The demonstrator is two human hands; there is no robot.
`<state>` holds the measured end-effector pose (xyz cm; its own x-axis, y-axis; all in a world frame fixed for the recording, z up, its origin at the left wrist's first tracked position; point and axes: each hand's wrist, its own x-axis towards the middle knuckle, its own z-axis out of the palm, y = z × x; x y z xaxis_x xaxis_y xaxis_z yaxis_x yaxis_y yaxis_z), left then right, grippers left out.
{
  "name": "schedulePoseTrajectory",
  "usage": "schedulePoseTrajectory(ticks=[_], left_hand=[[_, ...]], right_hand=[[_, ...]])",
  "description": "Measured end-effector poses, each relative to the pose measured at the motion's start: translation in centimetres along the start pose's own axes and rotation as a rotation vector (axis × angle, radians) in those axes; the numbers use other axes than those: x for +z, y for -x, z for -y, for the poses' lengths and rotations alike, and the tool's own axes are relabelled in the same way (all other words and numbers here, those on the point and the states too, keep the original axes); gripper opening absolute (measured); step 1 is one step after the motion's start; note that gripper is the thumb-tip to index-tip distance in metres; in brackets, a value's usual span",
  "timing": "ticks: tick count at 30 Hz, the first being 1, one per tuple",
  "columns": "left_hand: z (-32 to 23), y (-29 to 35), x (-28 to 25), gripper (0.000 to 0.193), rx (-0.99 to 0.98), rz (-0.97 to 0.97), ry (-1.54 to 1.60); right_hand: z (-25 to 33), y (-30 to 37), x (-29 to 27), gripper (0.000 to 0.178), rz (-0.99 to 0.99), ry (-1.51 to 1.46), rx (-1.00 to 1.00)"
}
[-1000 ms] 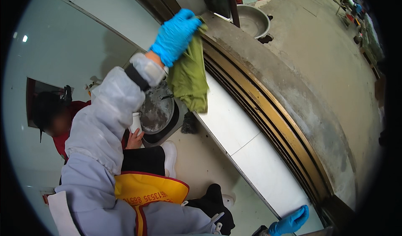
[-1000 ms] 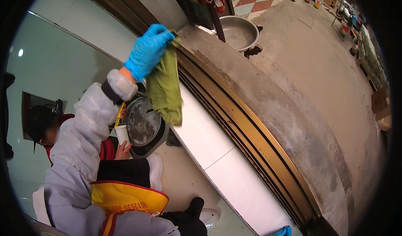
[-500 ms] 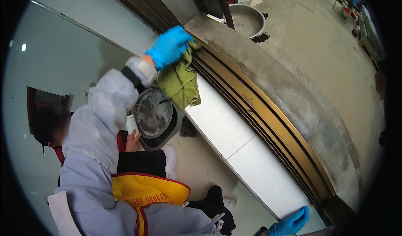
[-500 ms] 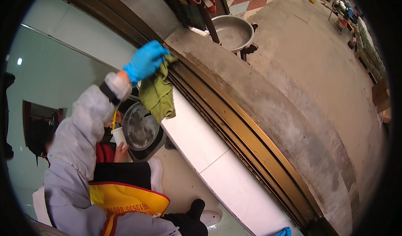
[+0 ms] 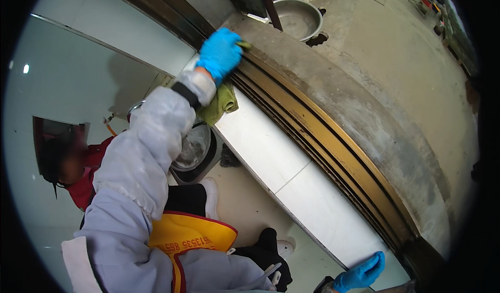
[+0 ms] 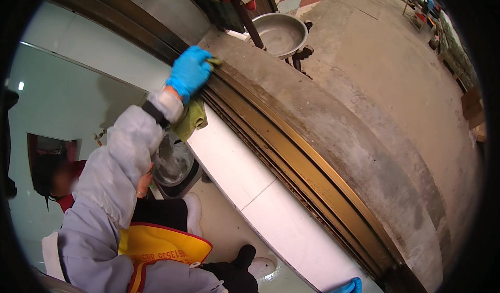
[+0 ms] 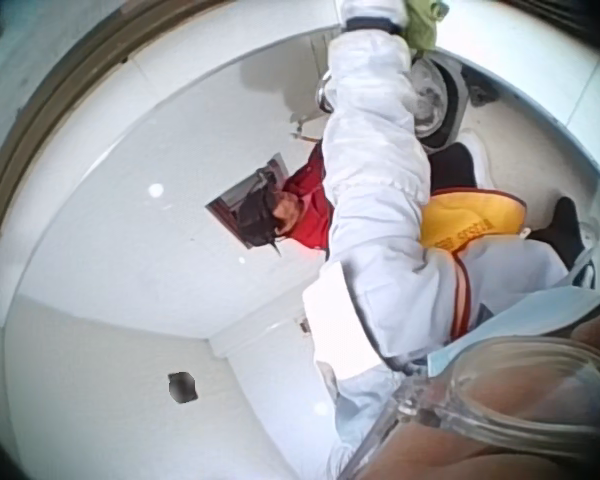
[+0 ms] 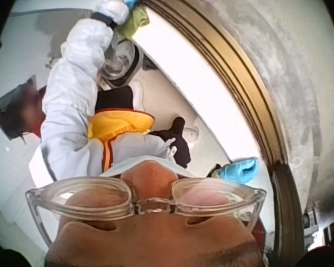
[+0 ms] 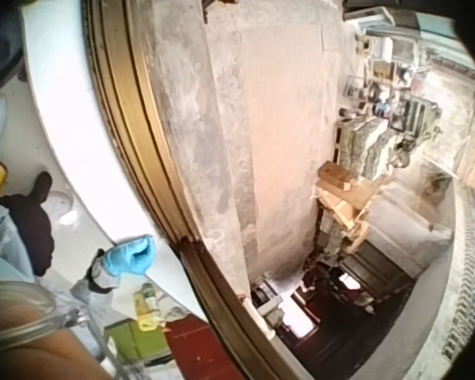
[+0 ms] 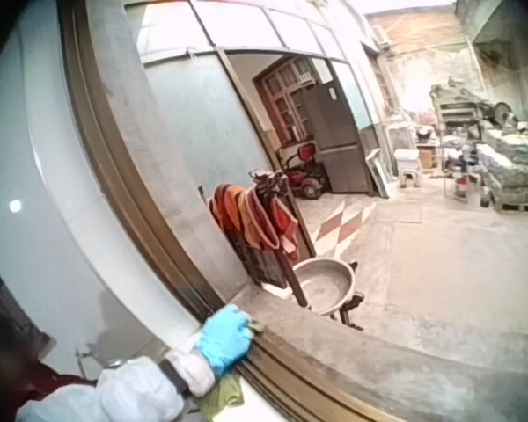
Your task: The person scrapes debris from a window sill and countertop using a red-handled scraper, then wipes the surfaces with a green cloth. They rinse the cloth in a sink and continue wiping the sill and frame. A second person briefly assists by wiping nearby areas.
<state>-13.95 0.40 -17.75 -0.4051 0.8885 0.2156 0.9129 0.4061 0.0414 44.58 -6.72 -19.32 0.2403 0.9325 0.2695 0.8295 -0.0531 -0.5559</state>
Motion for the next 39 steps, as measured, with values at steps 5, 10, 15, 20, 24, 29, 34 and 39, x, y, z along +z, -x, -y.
schedulePoseTrajectory(ticks=[5,10,15,20,24,29,34,39], left_hand=[[-9.6,4.8,-0.3,0.025,0.367,-0.070,0.396],[-5.3,3.2,0.2,0.028,0.429,-0.092,0.168],[5.2,-0.6,-0.8,0.023,0.216,-0.005,-0.543],[6.2,-3.1,0.6,0.019,0.124,0.055,-0.764],[4.2,-0.5,-1.2,0.024,-0.265,0.215,-0.435],[5.5,3.1,-8.0,0.033,-0.145,0.266,-0.421],[7.3,2.4,-6.1,0.031,-0.007,0.049,-0.279],[7.9,1.9,-0.9,0.028,0.027,0.034,-0.326]], right_hand=[[0.2,0.1,-0.4,0.025,0.057,0.052,0.098],[0.0,0.0,-0.4,0.026,0.106,0.028,0.137],[-0.4,0.0,0.1,0.024,0.054,0.107,0.019],[-0.7,0.1,0.5,0.023,-0.030,0.029,-0.052],[-1.0,0.0,0.1,0.022,-0.033,-0.043,0.008],[-1.1,0.1,-0.1,0.022,-0.015,-0.046,-0.002],[-0.7,-0.1,0.2,0.021,0.008,-0.016,-0.012],[-0.9,0.0,0.3,0.020,0.000,-0.009,-0.034]])
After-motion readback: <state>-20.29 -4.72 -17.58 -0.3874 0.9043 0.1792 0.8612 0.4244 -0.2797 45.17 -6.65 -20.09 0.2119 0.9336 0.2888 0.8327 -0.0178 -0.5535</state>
